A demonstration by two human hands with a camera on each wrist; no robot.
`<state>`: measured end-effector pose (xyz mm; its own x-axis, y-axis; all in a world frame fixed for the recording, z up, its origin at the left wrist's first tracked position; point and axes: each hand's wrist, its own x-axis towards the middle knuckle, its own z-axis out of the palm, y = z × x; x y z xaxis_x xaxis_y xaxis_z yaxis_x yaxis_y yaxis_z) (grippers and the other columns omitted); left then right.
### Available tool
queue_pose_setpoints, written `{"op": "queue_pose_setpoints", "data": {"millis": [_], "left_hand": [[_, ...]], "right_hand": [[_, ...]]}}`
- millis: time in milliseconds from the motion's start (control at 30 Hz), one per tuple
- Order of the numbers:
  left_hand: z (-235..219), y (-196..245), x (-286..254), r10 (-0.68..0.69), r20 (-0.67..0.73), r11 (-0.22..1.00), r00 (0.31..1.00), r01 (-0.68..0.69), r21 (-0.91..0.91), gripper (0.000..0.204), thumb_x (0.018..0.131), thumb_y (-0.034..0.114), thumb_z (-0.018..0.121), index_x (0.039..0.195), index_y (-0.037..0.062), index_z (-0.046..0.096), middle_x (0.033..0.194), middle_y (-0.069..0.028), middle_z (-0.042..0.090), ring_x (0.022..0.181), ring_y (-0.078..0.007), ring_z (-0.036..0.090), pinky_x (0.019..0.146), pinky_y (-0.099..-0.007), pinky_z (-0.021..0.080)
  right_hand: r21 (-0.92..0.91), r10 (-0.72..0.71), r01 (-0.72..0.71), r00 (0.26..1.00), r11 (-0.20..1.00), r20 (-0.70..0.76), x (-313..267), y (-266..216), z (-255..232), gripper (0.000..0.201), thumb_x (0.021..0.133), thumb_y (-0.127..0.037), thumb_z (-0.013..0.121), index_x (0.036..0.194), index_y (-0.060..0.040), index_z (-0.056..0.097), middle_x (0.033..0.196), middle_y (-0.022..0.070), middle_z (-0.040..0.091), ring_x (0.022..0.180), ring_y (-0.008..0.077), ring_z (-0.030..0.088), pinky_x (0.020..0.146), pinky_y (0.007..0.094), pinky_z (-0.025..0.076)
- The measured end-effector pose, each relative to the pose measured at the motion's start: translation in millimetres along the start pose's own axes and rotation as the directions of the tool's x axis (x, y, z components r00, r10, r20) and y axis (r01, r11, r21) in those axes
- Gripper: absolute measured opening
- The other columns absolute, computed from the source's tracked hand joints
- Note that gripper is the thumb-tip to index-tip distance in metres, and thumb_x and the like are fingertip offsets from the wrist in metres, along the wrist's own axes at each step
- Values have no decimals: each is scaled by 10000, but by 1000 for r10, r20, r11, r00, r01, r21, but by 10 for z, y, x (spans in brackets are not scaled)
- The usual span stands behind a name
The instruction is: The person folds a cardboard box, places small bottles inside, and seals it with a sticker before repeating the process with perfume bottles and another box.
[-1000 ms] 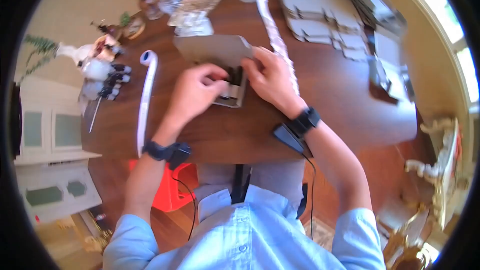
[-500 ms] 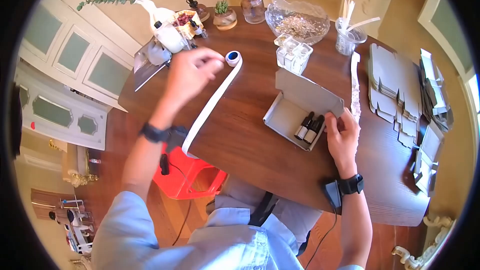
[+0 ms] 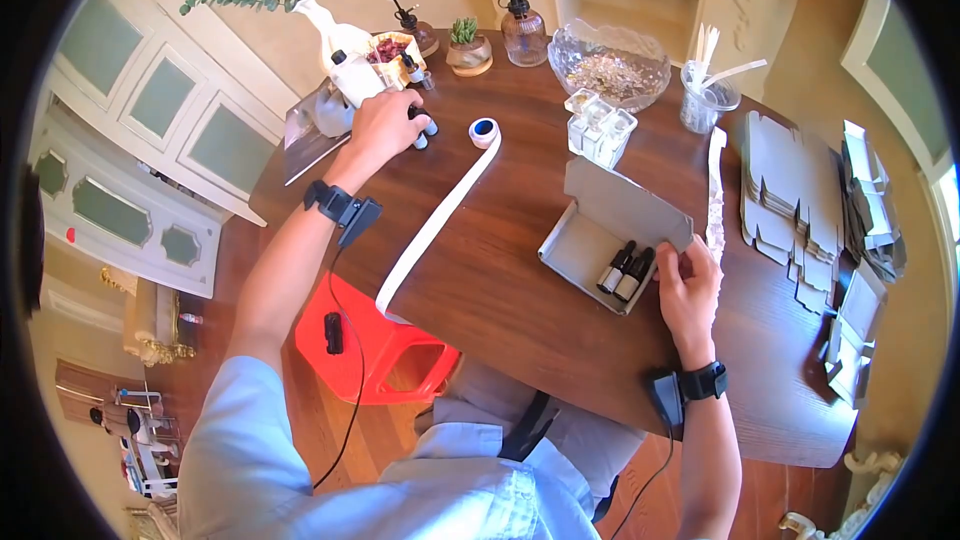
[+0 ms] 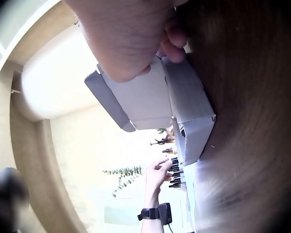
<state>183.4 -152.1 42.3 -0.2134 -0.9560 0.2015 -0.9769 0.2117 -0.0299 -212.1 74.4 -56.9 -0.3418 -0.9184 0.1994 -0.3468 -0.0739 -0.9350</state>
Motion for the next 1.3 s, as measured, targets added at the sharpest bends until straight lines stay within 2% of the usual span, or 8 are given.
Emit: {"op": "queue_pose_setpoints", "data": {"millis": [733,833,867,1000,1067,1200,1267,1300], "left_hand": [[-42,28,49,-55,224,980,973,95,-172,274,866,269,789,1055,71,784,921,-148,782,849,-312,752,787,-403,586],[126,-195,37,175,26,942,984,-160,-295,173,906,162,747,1028,42,777,871,-83,780,722,-169,720,660,-330,569],[-74,-75,-6,68,259,888,963,60,-456,187,926,125,723,1077,20,754,860,-70,761,647,-113,663,571,-279,534],[-754,637,-405,216,431,726,876,151,-671,246,940,109,722,1156,-8,714,882,-47,729,600,-64,586,539,-217,489],[-874,1000,-556,514,461,628,723,49,-777,234,924,119,729,1128,5,736,852,-39,726,605,-66,593,549,-223,484],[-623,1743,-613,660,508,662,553,-109,-742,240,901,162,735,1092,19,761,777,-25,700,598,-63,571,542,-243,456],[-330,1979,-572,747,361,643,558,-468,-607,294,852,214,722,1078,38,787,862,-112,774,740,-223,721,724,-351,565],[-282,2105,-591,711,376,687,594,-476,-549,305,837,223,715,1075,49,792,903,-134,776,814,-269,735,785,-373,571]], "right_hand": [[7,-43,43,999,999,-17,17,-9,48,121,964,-96,653,908,11,659,705,47,573,587,105,567,556,288,460],[-103,-161,157,987,982,-26,-7,-51,5,171,947,-165,667,898,-3,646,678,97,518,605,206,500,578,382,410],[-156,-65,63,998,986,-7,-11,-45,-24,203,937,-184,670,877,5,629,717,126,558,606,246,517,589,395,427],[-141,-104,99,994,985,-30,-28,-201,-34,178,939,-180,672,927,-3,682,764,123,599,631,251,588,618,389,468],[-160,-85,81,996,984,-21,-35,-199,-36,174,940,-179,673,947,-7,694,766,121,602,632,244,591,619,386,470],[-109,-67,66,998,992,-12,-13,-71,-13,173,938,-179,678,966,-10,704,770,120,608,632,242,591,619,387,471],[-104,-71,70,997,992,-11,-13,-29,-3,170,935,-177,678,963,-12,703,766,120,608,633,245,591,620,387,470],[-93,-71,69,997,993,-16,-5,-19,-5,166,933,-175,679,960,-13,703,762,120,608,634,247,592,621,387,469]]}}
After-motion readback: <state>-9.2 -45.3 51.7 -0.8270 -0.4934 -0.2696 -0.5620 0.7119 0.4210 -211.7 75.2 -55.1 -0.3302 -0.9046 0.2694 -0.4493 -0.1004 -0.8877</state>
